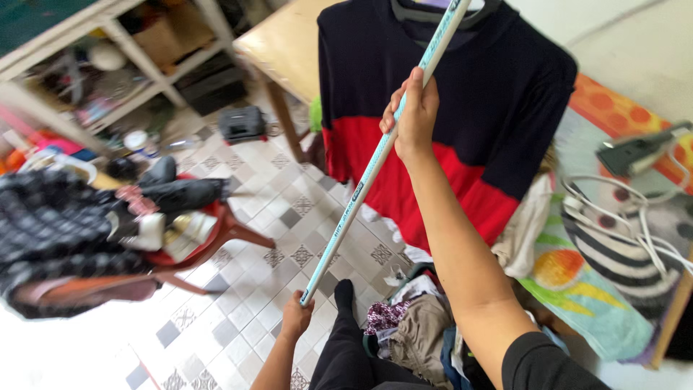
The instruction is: The person uses a long pole to lift clothes on hangers and place them onto an overhead clothesline. They repeatedly pick up garments from a table, hook them onto the pole, and hang them outside.
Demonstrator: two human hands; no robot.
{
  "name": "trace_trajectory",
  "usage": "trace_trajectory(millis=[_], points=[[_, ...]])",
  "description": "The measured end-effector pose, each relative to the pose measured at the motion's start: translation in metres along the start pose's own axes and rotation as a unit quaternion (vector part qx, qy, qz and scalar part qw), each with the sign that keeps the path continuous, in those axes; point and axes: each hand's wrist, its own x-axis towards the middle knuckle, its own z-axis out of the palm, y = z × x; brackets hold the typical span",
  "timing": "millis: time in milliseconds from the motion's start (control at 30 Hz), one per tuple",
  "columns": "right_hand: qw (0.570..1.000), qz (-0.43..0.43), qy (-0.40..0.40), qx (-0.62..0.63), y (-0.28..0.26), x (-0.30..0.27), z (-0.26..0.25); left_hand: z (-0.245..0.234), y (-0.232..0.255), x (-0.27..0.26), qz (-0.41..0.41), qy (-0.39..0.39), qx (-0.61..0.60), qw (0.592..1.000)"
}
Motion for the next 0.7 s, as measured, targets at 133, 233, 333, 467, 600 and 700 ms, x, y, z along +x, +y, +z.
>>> trace_trajectory(millis=[133,233,333,467,600,700], points=[[0.998,-0.002,-0.063,0.007,-0.016,-0.016,0.076,-0.026,-0.026,-0.031,-0.118,0.007,-0.035,0.992],[0.987,-0.045,-0.153,-0.01,-0.029,-0.025,0.131,-0.042,-0.025,-0.039,-0.049,0.081,-0.089,0.991],[0.958,-0.093,-0.266,-0.047,-0.048,-0.031,0.182,-0.067,-0.002,-0.036,0.0,0.134,-0.175,0.975],[0.908,-0.051,-0.411,-0.057,-0.057,-0.053,0.225,-0.118,0.058,-0.009,0.073,0.21,-0.281,0.933],[0.836,-0.027,-0.546,-0.049,-0.004,-0.084,0.241,-0.198,0.132,0.02,0.145,0.297,-0.308,0.892],[0.779,-0.005,-0.606,-0.16,0.047,-0.115,0.226,-0.273,0.188,0.029,0.253,0.37,-0.306,0.84]])
